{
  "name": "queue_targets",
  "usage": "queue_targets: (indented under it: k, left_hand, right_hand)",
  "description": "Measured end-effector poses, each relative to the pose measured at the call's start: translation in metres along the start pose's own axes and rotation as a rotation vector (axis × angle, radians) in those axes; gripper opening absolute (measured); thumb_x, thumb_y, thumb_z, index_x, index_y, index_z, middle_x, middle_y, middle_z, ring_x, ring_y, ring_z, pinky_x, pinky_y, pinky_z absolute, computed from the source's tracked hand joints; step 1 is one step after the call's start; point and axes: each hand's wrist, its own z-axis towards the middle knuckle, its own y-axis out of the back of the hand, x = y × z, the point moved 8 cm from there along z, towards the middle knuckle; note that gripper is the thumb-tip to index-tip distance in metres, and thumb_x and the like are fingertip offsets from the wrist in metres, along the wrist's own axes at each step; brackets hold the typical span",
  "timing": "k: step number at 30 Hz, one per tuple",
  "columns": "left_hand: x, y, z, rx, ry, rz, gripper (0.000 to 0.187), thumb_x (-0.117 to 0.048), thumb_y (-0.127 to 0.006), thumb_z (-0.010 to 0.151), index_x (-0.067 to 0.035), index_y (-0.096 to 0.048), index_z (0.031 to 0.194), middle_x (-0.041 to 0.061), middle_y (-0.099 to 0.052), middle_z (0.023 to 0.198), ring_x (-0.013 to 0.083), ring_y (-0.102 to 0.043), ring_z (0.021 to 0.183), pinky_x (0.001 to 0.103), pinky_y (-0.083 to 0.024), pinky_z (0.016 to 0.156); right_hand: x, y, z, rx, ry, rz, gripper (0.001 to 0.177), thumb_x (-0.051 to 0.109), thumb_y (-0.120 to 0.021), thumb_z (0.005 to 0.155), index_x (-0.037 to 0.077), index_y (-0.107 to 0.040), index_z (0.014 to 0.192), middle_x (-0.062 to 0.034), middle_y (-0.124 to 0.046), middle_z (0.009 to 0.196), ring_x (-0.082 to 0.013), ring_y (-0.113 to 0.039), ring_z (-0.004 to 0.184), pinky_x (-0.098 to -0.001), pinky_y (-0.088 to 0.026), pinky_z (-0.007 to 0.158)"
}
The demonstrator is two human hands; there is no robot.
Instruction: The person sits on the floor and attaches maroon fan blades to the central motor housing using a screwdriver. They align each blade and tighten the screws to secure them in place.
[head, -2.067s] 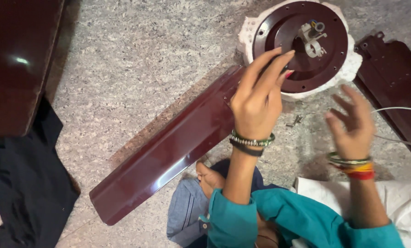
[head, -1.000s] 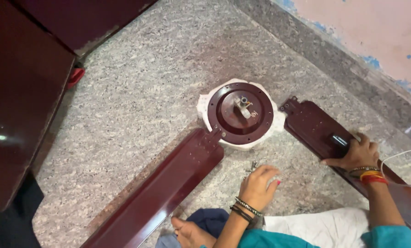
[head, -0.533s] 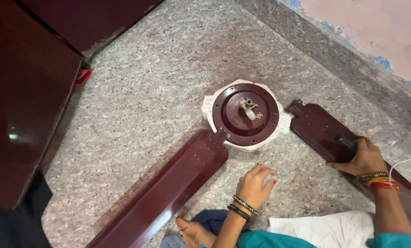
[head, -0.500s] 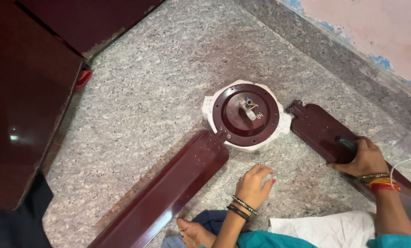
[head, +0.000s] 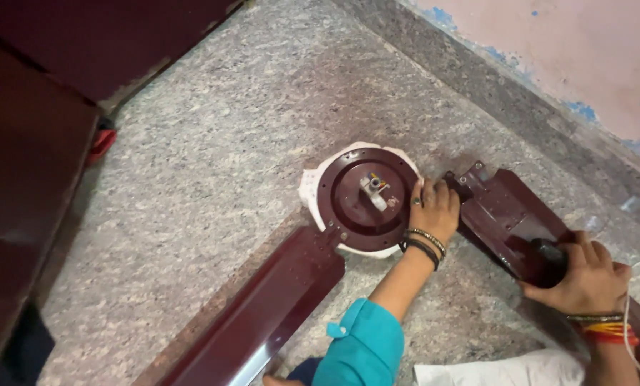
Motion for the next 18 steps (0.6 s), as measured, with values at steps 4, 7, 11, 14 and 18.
queue_targets:
  k: [4,7,11,14,18]
  left_hand:
    - [0.006,-0.069,0.002,0.157,-0.052,0.133,0.036,-0.022,-0.051,0.097,-0.003,-0.070,0.121,0.018,-0.064,0.131,0.0396,-0.049,0.142,0.055,-0.032,0.126]
    - [0.007,-0.061,-0.014,-0.018,-0.082,0.080,0.034,-0.017,-0.052,0.096,-0.003,-0.072,0.119,0.016,-0.067,0.126,0.0400,-0.050,0.141,0.054,-0.033,0.123]
    - [0.005,-0.054,-0.017,0.045,-0.056,0.048,0.030,-0.017,-0.052,0.095,-0.004,-0.073,0.112,0.017,-0.070,0.122,0.0360,-0.052,0.140,0.050,-0.036,0.123]
    - [0.000,-0.042,-0.025,0.077,-0.087,0.039,0.027,-0.016,-0.053,0.095,-0.005,-0.074,0.107,0.016,-0.071,0.119,0.0352,-0.053,0.140,0.050,-0.036,0.122]
    - [-0.007,-0.036,-0.047,0.129,-0.120,0.015,0.025,-0.014,-0.053,0.096,-0.004,-0.074,0.106,0.014,-0.071,0.116,0.0348,-0.053,0.140,0.050,-0.036,0.123]
  right_hand:
    - [-0.009,-0.020,0.004,0.140,-0.109,0.014,0.096,0.076,-0.083,0.038,0.014,-0.067,0.110,0.0024,-0.068,0.118,-0.0198,-0.070,0.110,-0.0463,-0.051,0.081]
    - [-0.001,-0.037,0.012,0.184,-0.086,0.050,0.098,0.077,-0.084,0.036,0.015,-0.066,0.109,0.0009,-0.067,0.116,-0.0218,-0.069,0.111,-0.0488,-0.050,0.083]
    - [0.009,-0.061,0.012,0.332,-0.111,0.036,0.091,0.077,-0.084,0.043,0.020,-0.067,0.112,0.0015,-0.067,0.115,-0.0202,-0.068,0.115,-0.0489,-0.050,0.094]
    - [0.021,-0.056,0.014,0.255,-0.049,0.029,0.089,0.078,-0.084,0.040,0.019,-0.068,0.106,0.0011,-0.065,0.122,-0.0240,-0.063,0.123,-0.0530,-0.048,0.094]
    - [0.019,-0.057,0.008,0.309,-0.052,0.072,0.081,0.074,-0.085,0.040,0.023,-0.072,0.101,-0.0010,-0.063,0.122,-0.0262,-0.063,0.123,-0.0553,-0.048,0.092]
